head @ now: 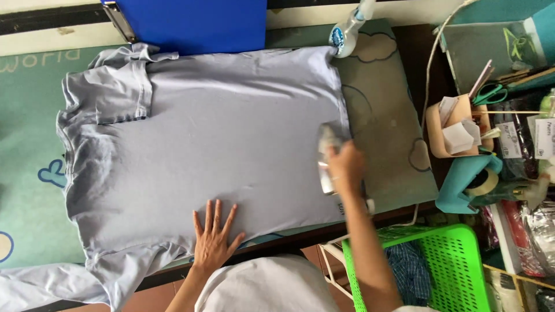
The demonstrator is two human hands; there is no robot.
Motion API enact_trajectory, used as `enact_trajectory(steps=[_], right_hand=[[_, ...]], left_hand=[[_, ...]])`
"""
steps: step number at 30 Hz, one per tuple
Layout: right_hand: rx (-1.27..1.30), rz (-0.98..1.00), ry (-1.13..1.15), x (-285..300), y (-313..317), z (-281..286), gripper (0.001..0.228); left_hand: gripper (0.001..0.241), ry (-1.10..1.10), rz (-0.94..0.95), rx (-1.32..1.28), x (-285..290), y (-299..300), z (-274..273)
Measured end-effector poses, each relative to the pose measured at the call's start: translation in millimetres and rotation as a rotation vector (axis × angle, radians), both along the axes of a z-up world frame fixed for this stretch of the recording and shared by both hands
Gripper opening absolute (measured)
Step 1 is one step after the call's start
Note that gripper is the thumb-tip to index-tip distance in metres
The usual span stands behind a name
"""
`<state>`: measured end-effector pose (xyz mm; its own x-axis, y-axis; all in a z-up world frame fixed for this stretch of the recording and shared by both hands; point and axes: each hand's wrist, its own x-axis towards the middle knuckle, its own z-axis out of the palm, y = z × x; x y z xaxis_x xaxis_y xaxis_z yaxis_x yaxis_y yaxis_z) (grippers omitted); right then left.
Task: The person irons a light gray t-shirt on a table using an electric iron, smoothing the sleeves and body. They then use a blue folding board to fold the shirt into a compact rectangle and place it on a stack of other folded clothes.
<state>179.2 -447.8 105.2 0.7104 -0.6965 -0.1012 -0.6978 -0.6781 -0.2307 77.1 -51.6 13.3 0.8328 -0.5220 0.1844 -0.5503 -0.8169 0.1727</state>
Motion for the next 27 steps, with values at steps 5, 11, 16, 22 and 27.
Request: enact_trajectory(steps=[5,11,16,22,27], right_hand=[[-0.066,-0.036,-0.068,7.7,-117.4,-32.9,0.063],[-0.211,-0.041,-0.774,32.7,-148.9,4.1,0.056],[0.219,-0.042,-1.29,34.6,-143.5,-37.5,0.041],[0.183,-0.329,-0.967,-10.5,-144.7,-99.9,0.067],[0.159,0.031,-0.484,-85.1,-103.2,-116.0,0.046]], left_hand=[[0.094,-0.005,-0.163,0.024,1.6,11.1,7.5],[0.099,-0.001,-0.149,0.014,-6.7,6.2,-3.2],[0.105,-0.021,-0.13,0.037,-17.8,8.1,-18.4],[0.117,-0.043,0.071,0.02,-29.0,28.7,-25.2],[0.086,-0.171,0.312,0.138,-33.3,48.6,-32.4]])
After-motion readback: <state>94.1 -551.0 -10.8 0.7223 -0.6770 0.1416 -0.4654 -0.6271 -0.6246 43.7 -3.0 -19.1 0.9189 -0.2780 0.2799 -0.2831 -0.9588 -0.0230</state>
